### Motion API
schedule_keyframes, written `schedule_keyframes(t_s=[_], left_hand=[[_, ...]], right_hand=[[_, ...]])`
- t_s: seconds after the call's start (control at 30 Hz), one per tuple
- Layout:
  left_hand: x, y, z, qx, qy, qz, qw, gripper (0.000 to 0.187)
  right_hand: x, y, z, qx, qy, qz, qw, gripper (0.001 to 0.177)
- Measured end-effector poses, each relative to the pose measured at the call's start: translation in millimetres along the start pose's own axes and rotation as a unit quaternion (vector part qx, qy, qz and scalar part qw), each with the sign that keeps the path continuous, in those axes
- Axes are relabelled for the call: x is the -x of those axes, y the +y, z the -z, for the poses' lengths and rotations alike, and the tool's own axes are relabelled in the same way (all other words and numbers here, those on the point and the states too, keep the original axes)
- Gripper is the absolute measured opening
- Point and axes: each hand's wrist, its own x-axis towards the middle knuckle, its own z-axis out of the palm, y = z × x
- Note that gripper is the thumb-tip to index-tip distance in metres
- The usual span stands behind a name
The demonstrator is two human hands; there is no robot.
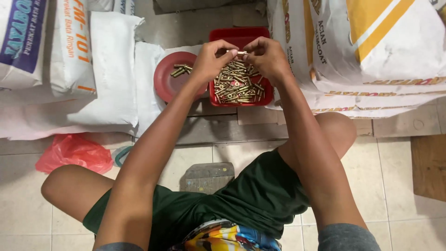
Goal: Assembling brass bolts and nuts by hand in a storage area.
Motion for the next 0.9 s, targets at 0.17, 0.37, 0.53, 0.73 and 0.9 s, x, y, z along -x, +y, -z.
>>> schedule_keyframes(t_s=[0.17,0.37,0.53,0.73,0.9], left_hand=[[-1,-14,1,0.056,0.019,0.011,0.998,0.019],[7,-17,-7,0.082,0.023,0.015,0.996,0.018],[14,-23,-7,0.029,0.013,0.037,0.999,0.018],[22,5,-2,0.045,0.001,0.092,0.995,0.014],[24,12,0,0.065,0.005,0.043,0.997,0.014]], right_hand=[[-1,-7,-5,-0.072,-0.03,-0.063,0.995,0.014],[6,-8,-3,-0.075,-0.026,-0.059,0.995,0.03],[21,-22,-3,0.065,-0.032,-0.092,0.993,0.031],[25,-11,0,0.022,-0.023,-0.042,0.999,0.031],[37,-2,2,-0.116,-0.043,-0.024,0.992,0.022]])
